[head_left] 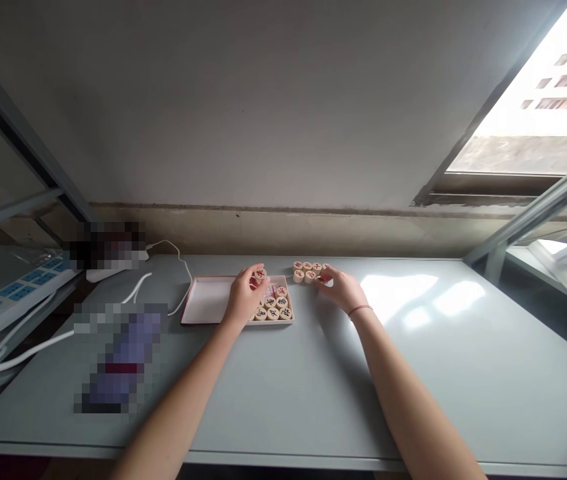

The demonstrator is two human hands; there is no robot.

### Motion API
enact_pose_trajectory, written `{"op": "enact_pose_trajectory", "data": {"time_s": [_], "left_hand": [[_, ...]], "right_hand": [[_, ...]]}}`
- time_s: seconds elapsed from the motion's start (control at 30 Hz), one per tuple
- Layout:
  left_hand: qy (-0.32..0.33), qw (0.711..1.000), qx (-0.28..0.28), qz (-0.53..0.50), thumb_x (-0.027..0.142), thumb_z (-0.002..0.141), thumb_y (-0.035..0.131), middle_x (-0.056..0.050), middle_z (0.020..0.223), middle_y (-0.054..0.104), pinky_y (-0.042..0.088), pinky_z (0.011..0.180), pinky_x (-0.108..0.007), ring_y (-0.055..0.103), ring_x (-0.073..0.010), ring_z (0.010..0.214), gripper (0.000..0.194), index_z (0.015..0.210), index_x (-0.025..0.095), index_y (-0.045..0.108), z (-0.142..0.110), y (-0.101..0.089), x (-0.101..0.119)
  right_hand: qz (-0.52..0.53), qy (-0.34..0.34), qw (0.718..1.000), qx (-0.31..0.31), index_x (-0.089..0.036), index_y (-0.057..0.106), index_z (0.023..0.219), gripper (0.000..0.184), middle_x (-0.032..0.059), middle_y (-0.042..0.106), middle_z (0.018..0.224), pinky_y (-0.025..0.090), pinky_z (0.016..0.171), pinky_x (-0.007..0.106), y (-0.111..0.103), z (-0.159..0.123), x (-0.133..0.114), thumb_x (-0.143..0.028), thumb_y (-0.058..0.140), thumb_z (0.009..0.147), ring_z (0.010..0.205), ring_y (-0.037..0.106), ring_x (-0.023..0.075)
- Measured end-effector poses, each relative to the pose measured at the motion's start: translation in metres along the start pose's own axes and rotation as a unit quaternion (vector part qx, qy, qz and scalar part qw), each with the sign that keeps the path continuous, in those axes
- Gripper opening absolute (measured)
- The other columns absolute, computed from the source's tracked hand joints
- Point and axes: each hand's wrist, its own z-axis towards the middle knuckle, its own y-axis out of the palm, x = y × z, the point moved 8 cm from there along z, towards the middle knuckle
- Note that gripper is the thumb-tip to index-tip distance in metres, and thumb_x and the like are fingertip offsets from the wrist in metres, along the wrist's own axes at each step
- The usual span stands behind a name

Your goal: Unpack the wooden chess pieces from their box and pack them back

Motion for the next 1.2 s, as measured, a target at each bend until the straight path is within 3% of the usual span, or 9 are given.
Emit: {"op": "enact_pose_trajectory", "data": {"time_s": [0.13,0.27,0.33,0.5,0.73,0.9,1.03,1.2], "left_hand": [[0.042,0.997,-0.005,0.07,0.026,0.082,0.06,-0.004,0.087,0.066,0.052,0.073,-0.028,0.061,-0.015,0.075,0.026,0.106,0.02,0.064,-0.004,0.004,0.008],[0.118,0.984,-0.014,0.13,0.019,0.081,0.06,-0.006,0.095,0.066,0.051,0.079,-0.03,0.063,-0.0191,0.088,0.03,0.111,0.021,0.063,-0.008,0.012,0.017],[0.14,0.98,-0.03,0.139,0.014,0.082,0.058,-0.005,0.094,0.066,0.051,0.078,-0.029,0.063,-0.0182,0.086,0.033,0.114,0.021,0.061,-0.01,0.015,0.019],[0.168,0.975,-0.035,0.143,0.007,0.08,0.055,-0.003,0.093,0.065,0.051,0.076,-0.028,0.063,-0.0173,0.084,0.041,0.117,0.023,0.06,-0.013,0.015,0.026],[0.201,0.968,-0.071,0.134,0.017,0.084,0.056,-0.005,0.094,0.064,0.049,0.082,-0.031,0.062,-0.0198,0.091,0.041,0.125,0.021,0.055,-0.019,0.024,0.035],[0.184,0.973,-0.065,0.125,0.024,0.087,0.052,-0.003,0.095,0.064,0.047,0.086,-0.031,0.061,-0.0181,0.092,0.029,0.115,0.023,0.061,-0.017,0.022,0.03],[0.165,0.978,-0.064,0.112,0.022,0.087,0.051,-0.002,0.095,0.064,0.048,0.084,-0.029,0.061,-0.0164,0.09,0.023,0.107,0.023,0.064,-0.015,0.021,0.025],[0.148,0.983,-0.065,0.088,0.021,0.087,0.049,-0.002,0.096,0.065,0.048,0.083,-0.028,0.062,-0.0158,0.09,0.021,0.1,0.023,0.066,-0.013,0.019,0.025]], "right_hand": [[0.005,-0.009,0.998,0.06,-0.022,0.059,0.083,0.014,0.0058,0.065,0.085,0.035,0.053,0.025,-0.008,-0.008,-0.025,-0.032,0.05,0.081,0.066,0.056,0.0165],[0.137,-0.14,0.979,0.053,-0.022,0.058,0.094,0.024,0.0036,0.066,0.082,0.041,0.058,0.026,-0.004,-0.029,-0.089,-0.043,0.05,0.085,0.064,0.058,0.0154],[0.182,-0.174,0.967,0.047,-0.022,0.057,0.096,0.026,0.0036,0.067,0.085,0.043,0.06,0.026,-0.003,-0.039,-0.11,-0.044,0.052,0.085,0.063,0.058,0.0144],[0.223,-0.2,0.952,0.064,-0.022,0.059,0.097,0.022,0.0044,0.067,0.089,0.046,0.062,0.027,-0.011,-0.054,-0.126,-0.039,0.056,0.082,0.071,0.06,0.0155],[0.238,-0.17,0.95,0.112,-0.021,0.063,0.093,0.019,0.0051,0.067,0.088,0.049,0.066,0.028,-0.021,-0.048,-0.106,-0.028,0.054,0.077,0.073,0.061,0.0158],[0.175,-0.028,0.969,0.17,-0.02,0.06,0.1,0.03,0.007,0.067,0.093,0.047,0.067,0.031,-0.033,-0.02,-0.03,-0.031,0.054,0.072,0.072,0.061,0.0176],[0.144,0.038,0.982,0.115,-0.023,0.057,0.08,0.016,0.0028,0.068,0.087,0.044,0.064,0.03,-0.022,-0.009,0.01,-0.035,0.056,0.068,0.074,0.061,0.019],[0.111,0.022,0.993,0.042,-0.025,0.056,0.08,0.012,0.001,0.068,0.086,0.041,0.062,0.028,0.002,-0.008,0.008,-0.033,0.055,0.071,0.074,0.06,0.0174]]}}
